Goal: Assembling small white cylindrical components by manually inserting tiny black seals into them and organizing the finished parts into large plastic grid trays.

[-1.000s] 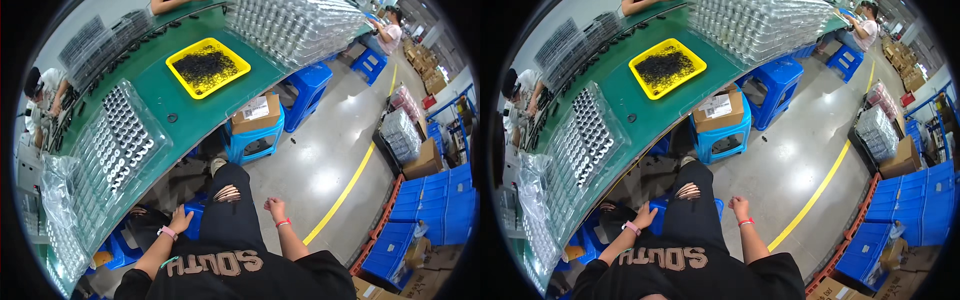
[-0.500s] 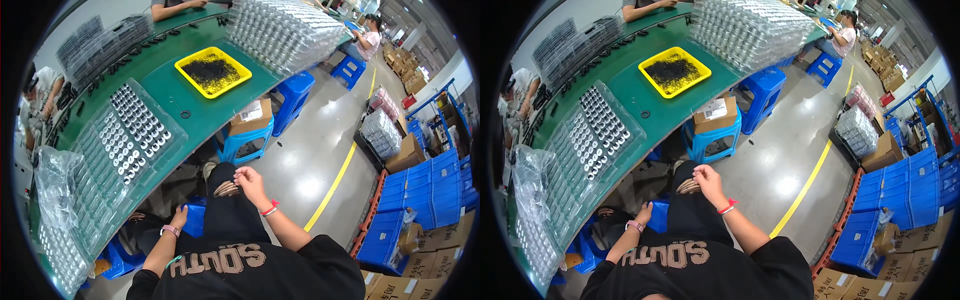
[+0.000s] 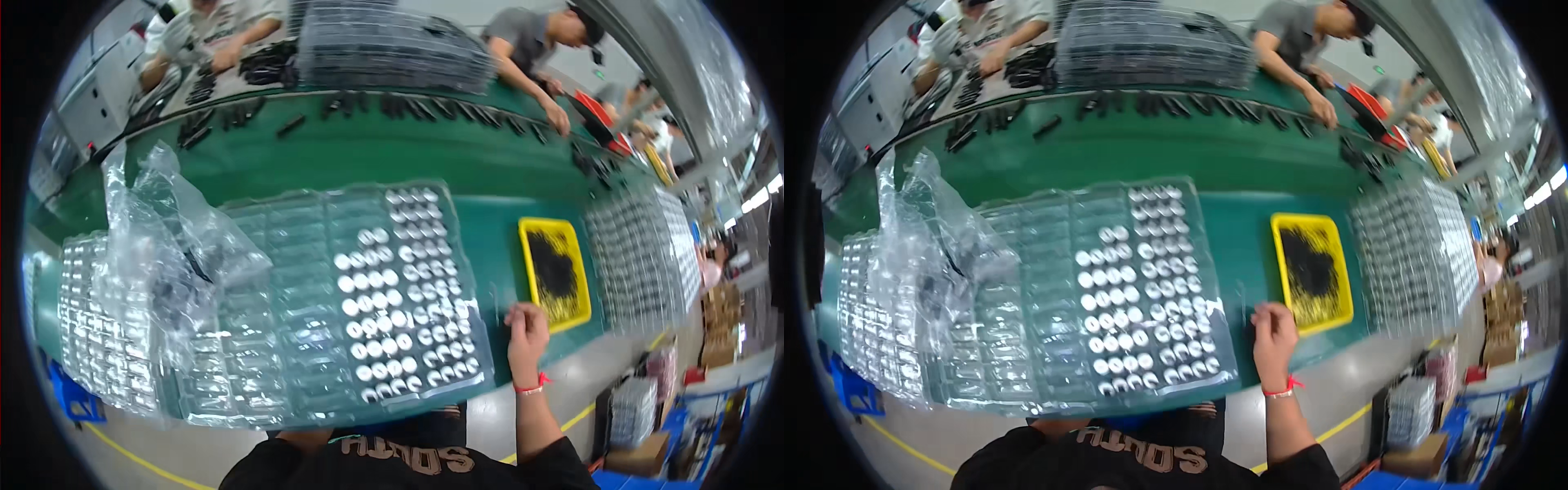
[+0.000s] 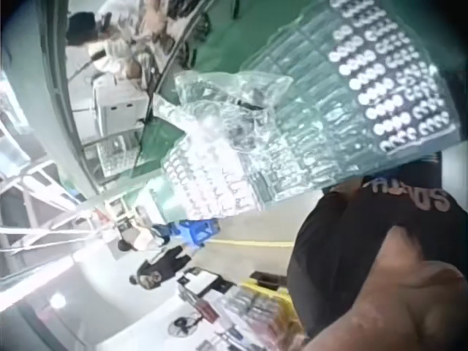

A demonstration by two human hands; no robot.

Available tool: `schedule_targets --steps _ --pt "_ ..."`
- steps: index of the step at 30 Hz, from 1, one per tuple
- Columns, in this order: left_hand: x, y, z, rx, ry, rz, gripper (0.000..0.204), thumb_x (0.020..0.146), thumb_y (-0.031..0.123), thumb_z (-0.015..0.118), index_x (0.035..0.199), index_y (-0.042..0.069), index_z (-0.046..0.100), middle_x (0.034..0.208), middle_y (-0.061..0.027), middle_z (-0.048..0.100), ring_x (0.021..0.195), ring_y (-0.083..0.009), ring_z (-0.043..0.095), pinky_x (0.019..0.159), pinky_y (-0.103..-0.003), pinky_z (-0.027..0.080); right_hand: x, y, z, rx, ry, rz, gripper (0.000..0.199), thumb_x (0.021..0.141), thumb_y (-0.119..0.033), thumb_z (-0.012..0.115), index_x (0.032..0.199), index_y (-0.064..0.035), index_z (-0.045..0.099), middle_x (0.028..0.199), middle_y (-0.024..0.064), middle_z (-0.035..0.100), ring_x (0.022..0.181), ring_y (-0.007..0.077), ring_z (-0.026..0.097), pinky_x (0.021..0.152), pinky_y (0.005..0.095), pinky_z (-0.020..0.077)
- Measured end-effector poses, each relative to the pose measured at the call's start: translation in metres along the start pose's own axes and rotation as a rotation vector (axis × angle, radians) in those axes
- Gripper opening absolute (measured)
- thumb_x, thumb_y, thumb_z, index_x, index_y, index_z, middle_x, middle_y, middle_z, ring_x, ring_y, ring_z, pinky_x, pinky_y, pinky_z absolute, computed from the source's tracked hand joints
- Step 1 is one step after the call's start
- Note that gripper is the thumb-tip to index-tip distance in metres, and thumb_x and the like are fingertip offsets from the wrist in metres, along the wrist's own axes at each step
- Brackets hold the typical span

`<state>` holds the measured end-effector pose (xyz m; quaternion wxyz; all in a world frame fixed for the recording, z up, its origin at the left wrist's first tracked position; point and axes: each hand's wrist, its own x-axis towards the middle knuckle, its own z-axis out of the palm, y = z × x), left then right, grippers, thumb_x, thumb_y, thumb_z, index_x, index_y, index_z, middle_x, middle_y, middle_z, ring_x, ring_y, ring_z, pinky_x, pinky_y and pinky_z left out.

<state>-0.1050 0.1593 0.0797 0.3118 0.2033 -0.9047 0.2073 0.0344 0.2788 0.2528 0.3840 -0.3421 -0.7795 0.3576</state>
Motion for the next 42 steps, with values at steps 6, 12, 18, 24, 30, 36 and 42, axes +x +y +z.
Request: schedule_targets --steps 6,12,18,24,30,36,42 --pt "0.129 -0.058 -0.017 0.453 0.511 -0.11 0.046 0.094 0.032 0.036 0.134 0.009 0.032 0.129 -0.0116 0.043 0.117 -0.0264 0.043 0.098 -0.046 0.037 0.001 0.007 0.002 0.179 -0.083 0.18 0.009 0.085 -0.001 0.045 0.092 -0.0022 0.051 0.082 0.0064 0.056 0.065 0.011 0.05 0.062 0.0199 0.0424" --pt "0.034 -0.11 0.086 1.802 1.316 0.532 0.039 0.094 0.023 0.036 0.128 0.004 0.04 0.127 -0.0175 0.043 0.11 -0.0311 0.048 0.09 -0.051 0.042 0.007 0.021 0.003 0.132 -0.157 0.091 0.009 0.085 -0.004 0.045 0.092 -0.0034 0.052 0.08 0.0062 0.056 0.06 0.0094 0.046 0.058 0.0183 0.0396" --pt "-0.041 -0.197 0.049 2.801 2.158 -0.03 0.038 0.09 0.025 0.042 0.12 0.002 0.046 0.117 -0.0182 0.05 0.099 -0.0322 0.053 0.082 -0.046 0.044 0.004 0.028 0.001 0.288 -0.182 -0.058 0.017 0.085 -0.006 0.048 0.1 -0.0021 0.056 0.081 0.0064 0.057 0.061 0.0101 0.047 0.055 0.0197 0.0397" --pt "0.01 -0.234 -0.031 2.258 2.338 -2.334 0.039 0.085 0.03 0.05 0.112 0.001 0.052 0.104 -0.0149 0.058 0.087 -0.0295 0.057 0.076 -0.035 0.045 -0.001 0.028 -0.005 0.269 -0.125 -0.182 0.016 0.081 -0.006 0.051 0.094 -0.0014 0.059 0.075 0.0049 0.06 0.058 0.0107 0.051 0.054 0.0209 0.0419" --pt "0.044 -0.259 -0.106 2.395 1.935 -2.344 0.033 0.086 0.022 0.05 0.113 0.002 0.051 0.104 -0.0123 0.058 0.087 -0.0253 0.057 0.077 -0.032 0.045 -0.003 0.028 -0.006 0.441 -0.145 -0.121 0.015 0.08 -0.004 0.05 0.092 -0.001 0.059 0.072 0.0044 0.06 0.059 0.0105 0.052 0.054 0.0206 0.0415" --pt "0.092 -0.259 -0.118 2.855 1.621 -2.153 0.026 0.083 0.011 0.055 0.107 0.001 0.055 0.102 -0.0106 0.059 0.087 -0.0244 0.057 0.076 -0.03 0.045 -0.003 0.021 -0.008 0.404 -0.172 -0.113 0.016 0.079 0.001 0.05 0.093 -0.0007 0.055 0.079 0.0065 0.061 0.062 0.0103 0.053 0.057 0.0196 0.0431" --pt "0.135 -0.272 -0.076 3.686 1.237 -1.715 0.018 0.077 0.001 0.056 0.095 0.001 0.059 0.098 -0.0096 0.06 0.084 -0.0232 0.057 0.075 -0.03 0.045 -0.005 0.006 -0.001 0.398 -0.249 -0.085 0.009 0.079 -0.003 0.055 0.088 -0.0012 0.057 0.078 0.0054 0.062 0.063 0.0123 0.053 0.06 0.0223 0.0437"
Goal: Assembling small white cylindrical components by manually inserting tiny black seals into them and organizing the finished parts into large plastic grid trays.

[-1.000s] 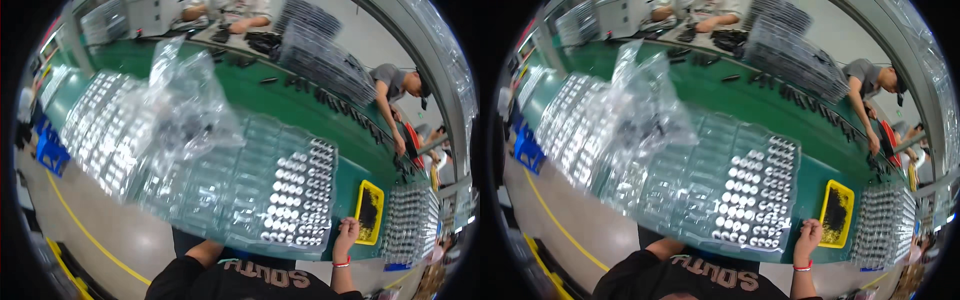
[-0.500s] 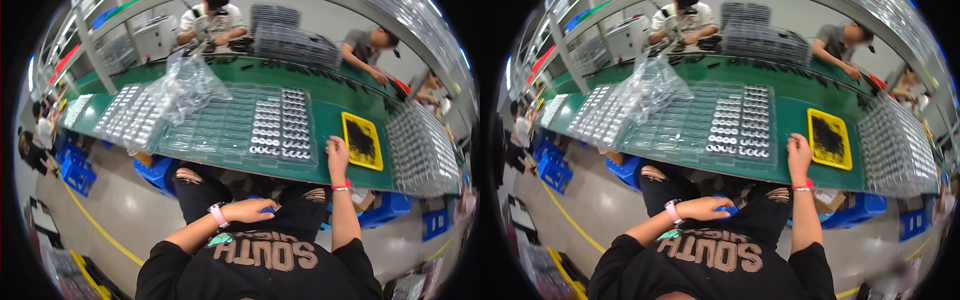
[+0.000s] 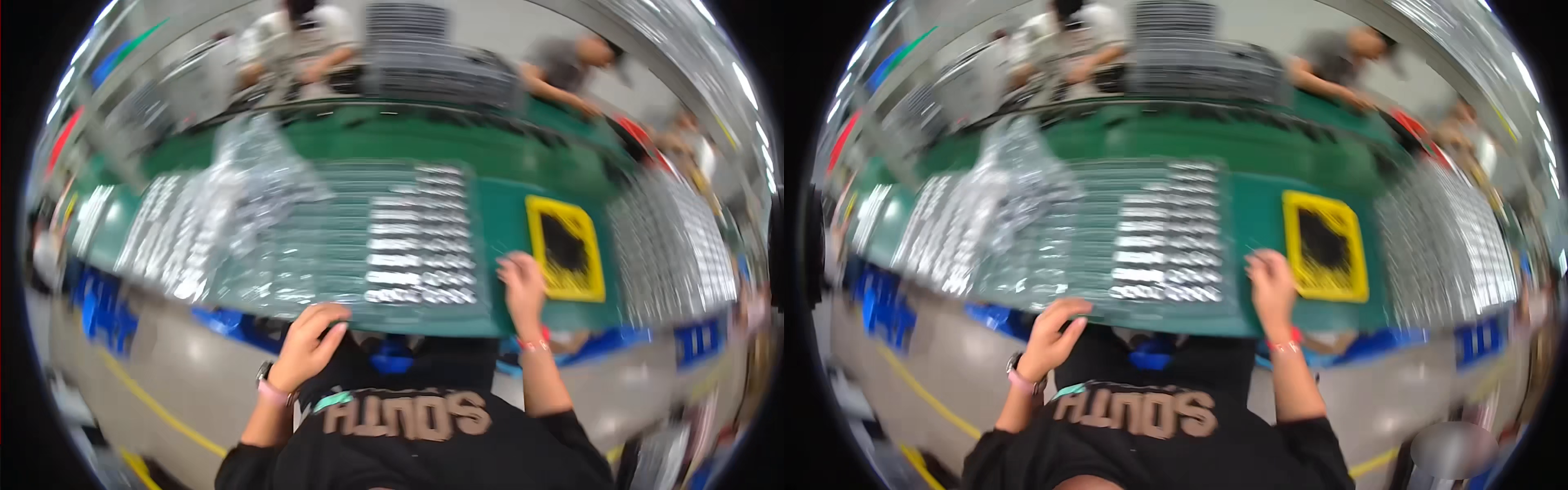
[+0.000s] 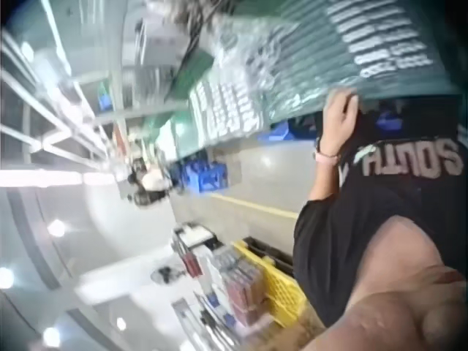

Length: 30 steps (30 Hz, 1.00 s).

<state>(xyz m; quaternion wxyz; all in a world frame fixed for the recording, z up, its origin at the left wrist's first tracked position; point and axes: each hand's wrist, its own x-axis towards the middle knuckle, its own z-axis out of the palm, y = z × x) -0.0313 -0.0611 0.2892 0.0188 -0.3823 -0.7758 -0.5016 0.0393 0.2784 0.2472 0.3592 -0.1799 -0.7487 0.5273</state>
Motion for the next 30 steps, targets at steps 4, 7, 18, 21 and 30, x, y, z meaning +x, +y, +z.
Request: schedule_targets --steps 4,7,18,21,30 --pt "0.009 -0.026 -0.037 0.078 0.209 -0.129 0.015 0.077 0.001 0.056 0.091 0.002 0.059 0.092 -0.0088 0.059 0.079 -0.023 0.055 0.072 -0.03 0.044 0.002 -0.017 -0.001 -0.045 -0.012 -0.007 0.009 0.082 -0.002 0.051 0.09 -0.0021 0.055 0.089 0.0064 0.057 0.073 0.0128 0.052 0.065 0.0231 0.0452" --pt "0.019 -0.039 -0.071 0.284 0.343 -0.089 0.014 0.076 0.003 0.056 0.09 0.003 0.057 0.09 -0.0077 0.058 0.082 -0.0229 0.052 0.075 -0.03 0.042 0.017 -0.027 0.014 0.002 -0.08 0.007 0.009 0.082 -0.002 0.051 0.09 -0.0017 0.055 0.088 0.0063 0.057 0.072 0.0118 0.052 0.064 0.0221 0.0441" --pt "0.187 -0.156 -0.187 0.925 0.377 -0.503 0.064 0.07 0.04 0.063 0.119 0.003 0.041 0.097 -0.0219 0.057 0.079 -0.0377 0.056 0.072 -0.042 0.046 0.027 -0.06 0.014 0.058 0.075 -0.006 0.008 0.081 -0.001 0.051 0.087 -0.0018 0.055 0.078 0.0048 0.057 0.065 0.0096 0.049 0.061 0.0196 0.0413" --pt "0.192 -0.163 -0.182 0.79 0.269 -0.39 0.04 0.074 0.031 0.058 0.099 0.0 0.052 0.081 -0.0178 0.06 0.068 -0.0345 0.055 0.065 -0.04 0.045 0.022 -0.054 -0.004 0.081 0.021 0.073 0.009 0.079 0.002 0.052 0.085 -0.0017 0.056 0.077 0.0046 0.056 0.065 0.0098 0.049 0.061 0.02 0.041" --pt "0.223 0.062 -0.122 0.22 0.075 0.077 0.015 0.081 0.009 0.056 0.088 -0.002 0.062 0.068 0.0026 0.052 0.059 -0.0073 0.038 0.055 -0.019 0.033 0.075 -0.116 0.01 0.052 -0.485 -0.535 0.006 0.072 -0.003 0.065 0.076 -0.0059 0.062 0.078 0.0015 0.062 0.12 0.0266 0.041 0.095 0.0347 0.0323"
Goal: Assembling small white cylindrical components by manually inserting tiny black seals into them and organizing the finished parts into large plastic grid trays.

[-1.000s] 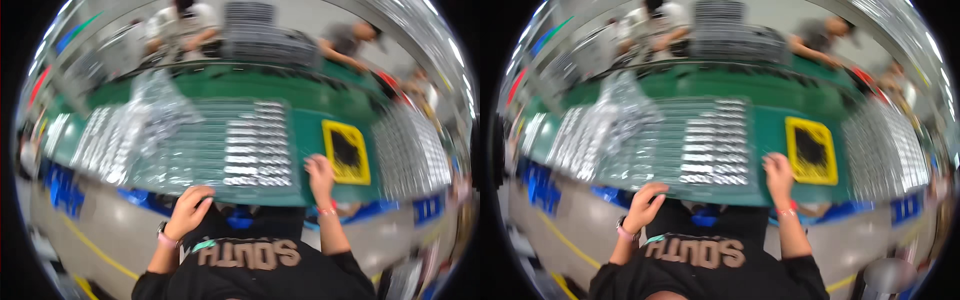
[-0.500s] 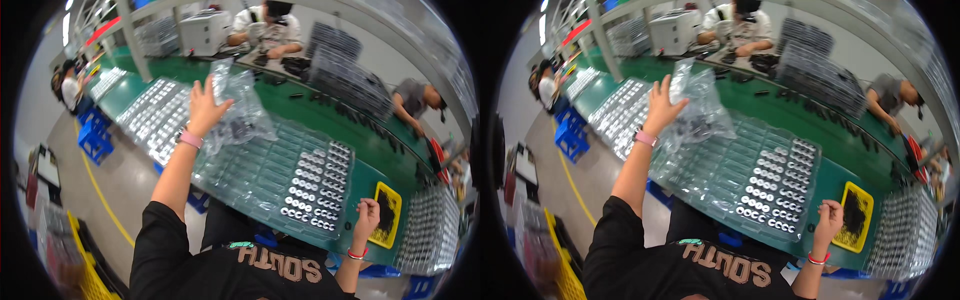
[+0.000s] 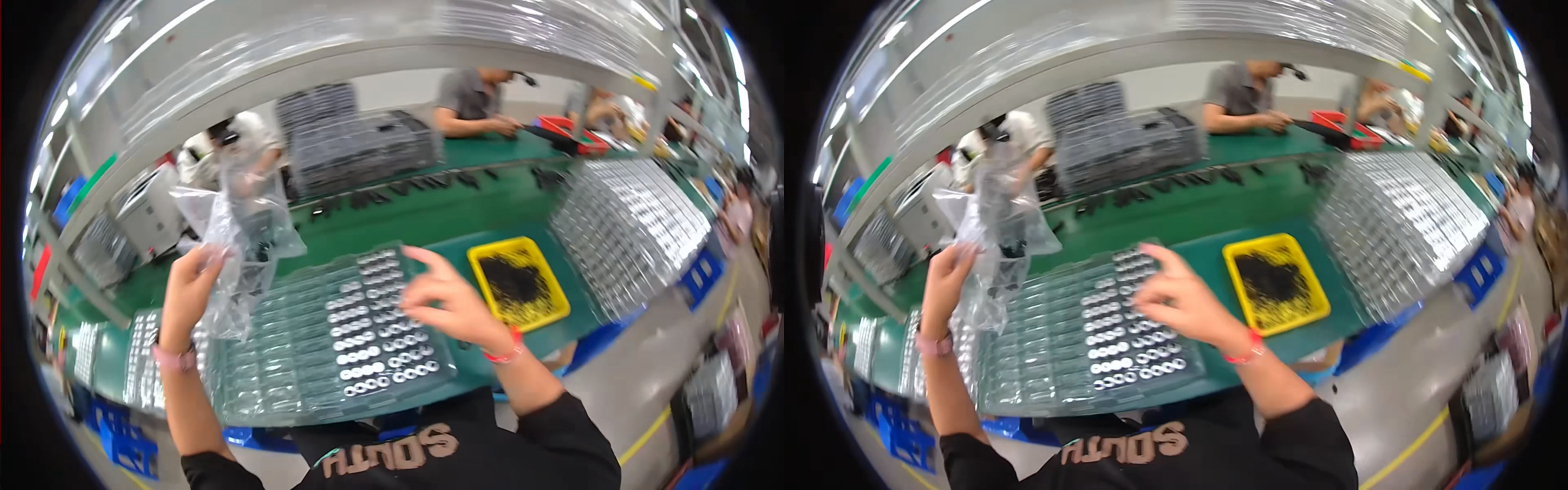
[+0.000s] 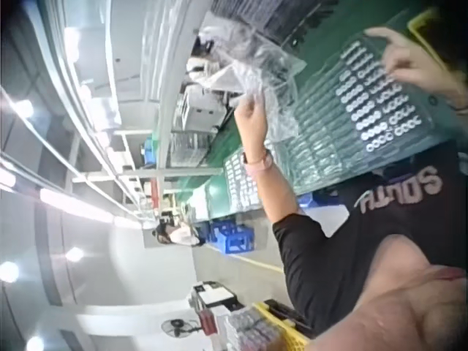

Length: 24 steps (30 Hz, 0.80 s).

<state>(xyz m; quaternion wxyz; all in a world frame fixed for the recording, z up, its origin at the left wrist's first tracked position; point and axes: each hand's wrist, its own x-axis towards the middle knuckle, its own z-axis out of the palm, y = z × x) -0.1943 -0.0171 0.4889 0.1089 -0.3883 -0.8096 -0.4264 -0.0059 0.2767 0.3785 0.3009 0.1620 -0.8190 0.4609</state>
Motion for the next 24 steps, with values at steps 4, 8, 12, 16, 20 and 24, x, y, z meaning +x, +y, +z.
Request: schedule_targets --steps 4,8,12,16,20,24 --pt "0.006 0.046 0.044 -0.167 -0.155 0.14 0.014 0.079 0.002 0.054 0.089 -0.003 0.061 0.087 -0.003 0.054 0.067 -0.0098 0.043 0.06 -0.02 0.035 0.039 -0.009 0.012 0.13 0.057 0.017 0.008 0.07 0.0 0.063 0.076 -0.0057 0.064 0.085 0.007 0.063 0.104 0.0135 0.051 0.086 0.0286 0.0359" --pt "-0.002 0.08 0.076 -0.198 -0.265 0.288 0.017 0.073 -0.005 0.054 0.088 -0.003 0.061 0.104 -0.0088 0.052 0.083 -0.0171 0.049 0.07 -0.023 0.039 0.04 -0.025 0.018 0.433 -0.012 0.129 0.008 0.069 0.002 0.061 0.074 -0.0036 0.065 0.089 0.0083 0.064 0.086 0.0122 0.055 0.076 0.0267 0.0402" --pt "-0.007 0.102 0.124 -0.308 -0.254 0.438 0.025 0.072 -0.002 0.055 0.097 -0.001 0.058 0.107 -0.0115 0.05 0.094 -0.0231 0.047 0.081 -0.029 0.038 0.018 -0.045 0.019 0.266 -0.074 0.133 0.005 0.069 0.002 0.06 0.07 -0.0009 0.064 0.075 0.006 0.063 0.063 0.0137 0.053 0.054 0.0233 0.0413" --pt "-0.012 0.116 0.143 -0.242 -0.147 0.518 0.031 0.072 0.001 0.055 0.103 0.001 0.055 0.11 -0.0137 0.047 0.1 -0.0258 0.045 0.088 -0.033 0.036 -0.006 -0.034 -0.022 -0.228 0.247 -0.069 0.009 0.071 -0.006 0.058 0.077 -0.0011 0.061 0.068 0.0097 0.054 0.062 0.0216 0.051 0.058 0.0304 0.0423" --pt "-0.037 0.089 0.116 -0.146 -0.087 0.467 0.035 0.072 0.005 0.056 0.107 0.003 0.051 0.116 -0.015 0.043 0.107 -0.029 0.042 0.093 -0.039 0.033 -0.015 -0.029 -0.108 -0.74 0.644 0.086 0.01 0.071 -0.007 0.059 0.075 0.0004 0.065 0.067 0.0075 0.059 0.058 0.0165 0.05 0.055 0.0265 0.0404" --pt "-0.065 0.064 0.11 -0.133 -0.142 0.322 0.032 0.072 0.005 0.056 0.103 0.003 0.052 0.117 -0.0151 0.042 0.11 -0.0307 0.04 0.095 -0.042 0.032 -0.045 0.017 -0.2 -0.928 0.825 0.411 0.013 0.069 -0.007 0.056 0.074 0.0005 0.065 0.072 0.0175 0.061 0.063 0.0303 0.055 0.062 0.0359 0.0456"
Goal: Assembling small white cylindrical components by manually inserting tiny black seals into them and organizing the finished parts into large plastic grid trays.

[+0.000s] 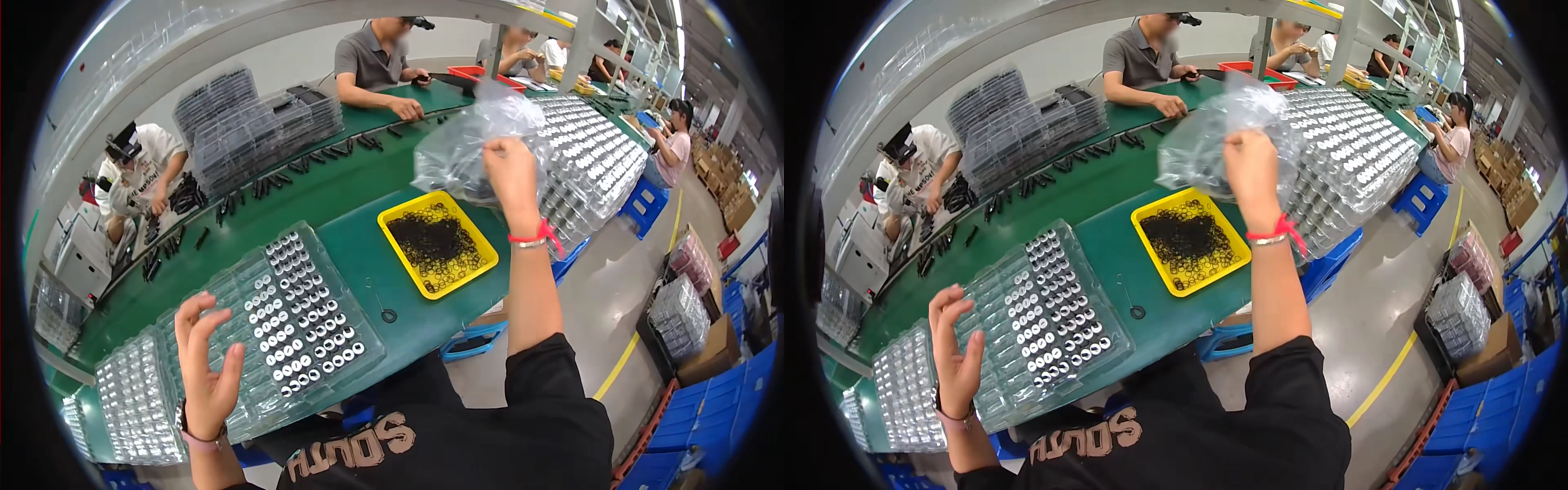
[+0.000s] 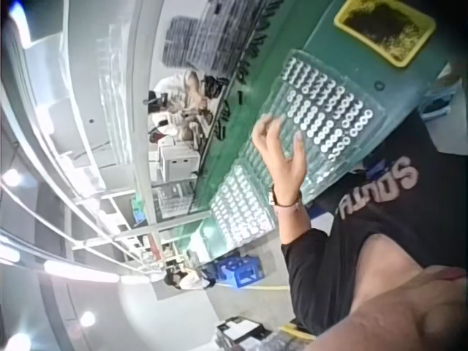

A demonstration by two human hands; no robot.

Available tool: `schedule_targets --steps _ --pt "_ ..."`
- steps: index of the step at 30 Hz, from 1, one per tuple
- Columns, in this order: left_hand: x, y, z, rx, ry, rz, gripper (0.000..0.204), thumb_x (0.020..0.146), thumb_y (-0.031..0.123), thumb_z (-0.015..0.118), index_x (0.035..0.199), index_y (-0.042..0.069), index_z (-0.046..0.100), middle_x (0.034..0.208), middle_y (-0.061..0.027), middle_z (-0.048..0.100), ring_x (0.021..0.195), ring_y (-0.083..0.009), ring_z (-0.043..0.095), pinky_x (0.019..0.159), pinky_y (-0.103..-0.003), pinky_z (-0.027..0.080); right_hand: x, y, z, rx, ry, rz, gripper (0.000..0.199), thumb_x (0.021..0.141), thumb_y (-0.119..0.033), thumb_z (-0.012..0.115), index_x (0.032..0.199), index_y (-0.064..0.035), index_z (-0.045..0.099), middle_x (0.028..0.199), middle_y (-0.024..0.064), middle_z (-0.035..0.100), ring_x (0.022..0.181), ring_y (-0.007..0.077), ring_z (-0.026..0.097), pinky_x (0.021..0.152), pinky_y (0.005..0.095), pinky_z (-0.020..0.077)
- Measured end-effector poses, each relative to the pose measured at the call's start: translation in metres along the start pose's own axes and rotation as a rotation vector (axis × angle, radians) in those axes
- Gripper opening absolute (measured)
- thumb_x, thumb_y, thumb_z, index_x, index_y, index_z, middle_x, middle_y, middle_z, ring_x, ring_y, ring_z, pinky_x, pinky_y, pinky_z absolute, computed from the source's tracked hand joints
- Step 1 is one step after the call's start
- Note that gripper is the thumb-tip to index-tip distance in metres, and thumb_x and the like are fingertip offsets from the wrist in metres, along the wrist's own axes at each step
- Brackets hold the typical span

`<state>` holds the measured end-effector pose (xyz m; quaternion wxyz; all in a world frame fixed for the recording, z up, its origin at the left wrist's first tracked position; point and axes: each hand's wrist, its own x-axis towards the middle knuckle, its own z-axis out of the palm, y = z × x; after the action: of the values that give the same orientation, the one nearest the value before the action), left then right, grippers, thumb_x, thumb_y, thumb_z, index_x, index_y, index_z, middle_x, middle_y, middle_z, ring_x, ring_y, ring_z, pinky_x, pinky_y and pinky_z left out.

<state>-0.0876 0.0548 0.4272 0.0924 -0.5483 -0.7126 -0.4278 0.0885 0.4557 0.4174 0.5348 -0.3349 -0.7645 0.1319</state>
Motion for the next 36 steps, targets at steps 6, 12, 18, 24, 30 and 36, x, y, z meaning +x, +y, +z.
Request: schedule_targets --steps 6,12,18,24,30,36 --pt "-0.043 -0.014 -0.006 0.068 -0.018 -0.151 0.028 0.074 0.006 0.054 0.102 0.003 0.052 0.119 -0.0146 0.041 0.111 -0.0316 0.039 0.096 -0.044 0.031 -0.019 0.134 0.077 -0.332 -0.137 0.214 0.012 0.068 -0.009 0.054 0.067 -0.0015 0.063 0.057 0.0093 0.059 0.053 0.0234 0.053 0.056 0.0329 0.0447" --pt "-0.074 -0.029 -0.02 0.11 0.055 -0.255 0.023 0.077 0.007 0.053 0.1 0.004 0.052 0.118 -0.0141 0.041 0.111 -0.0311 0.039 0.094 -0.042 0.031 -0.026 0.145 0.081 -0.245 -0.205 0.081 0.009 0.067 -0.007 0.054 0.064 -0.0025 0.061 0.061 0.0097 0.06 0.054 0.0276 0.053 0.057 0.0352 0.0447" --pt "-0.101 -0.039 -0.026 0.125 0.107 -0.434 0.019 0.08 0.008 0.051 0.099 0.003 0.053 0.117 -0.014 0.042 0.109 -0.0303 0.04 0.093 -0.04 0.031 -0.042 0.035 0.002 -0.374 -0.31 0.04 0.011 0.07 -0.005 0.054 0.075 -0.0005 0.062 0.072 0.0092 0.06 0.063 0.0256 0.053 0.064 0.0316 0.0447" --pt "-0.107 -0.037 -0.02 0.097 0.085 -0.46 0.018 0.081 0.008 0.051 0.098 0.003 0.053 0.115 -0.0141 0.044 0.107 -0.0294 0.041 0.091 -0.039 0.032 -0.032 0.013 0.044 0.163 -0.856 -0.074 0.009 0.07 -0.009 0.059 0.073 -0.0011 0.062 0.074 0.0055 0.061 0.062 0.014 0.051 0.06 0.0255 0.0435" --pt "-0.115 -0.039 -0.023 0.178 0.066 -0.445 0.018 0.081 0.007 0.051 0.099 0.002 0.053 0.114 -0.0135 0.044 0.106 -0.0282 0.042 0.09 -0.038 0.033 0.001 0.118 0.102 -0.122 -0.948 0.03 0.015 0.073 -0.015 0.056 0.08 -0.0033 0.063 0.075 0.0064 0.063 0.062 0.0193 0.053 0.06 0.0275 0.0441" --pt "-0.133 -0.04 -0.031 0.239 0.076 -0.548 0.019 0.081 0.006 0.051 0.1 0.002 0.053 0.113 -0.0126 0.045 0.104 -0.0273 0.043 0.089 -0.037 0.034 -0.011 0.156 0.109 -0.245 -0.835 -0.035 0.02 0.075 -0.02 0.054 0.087 -0.0063 0.062 0.084 0.0071 0.063 0.069 0.0211 0.057 0.065 0.031 0.0455"
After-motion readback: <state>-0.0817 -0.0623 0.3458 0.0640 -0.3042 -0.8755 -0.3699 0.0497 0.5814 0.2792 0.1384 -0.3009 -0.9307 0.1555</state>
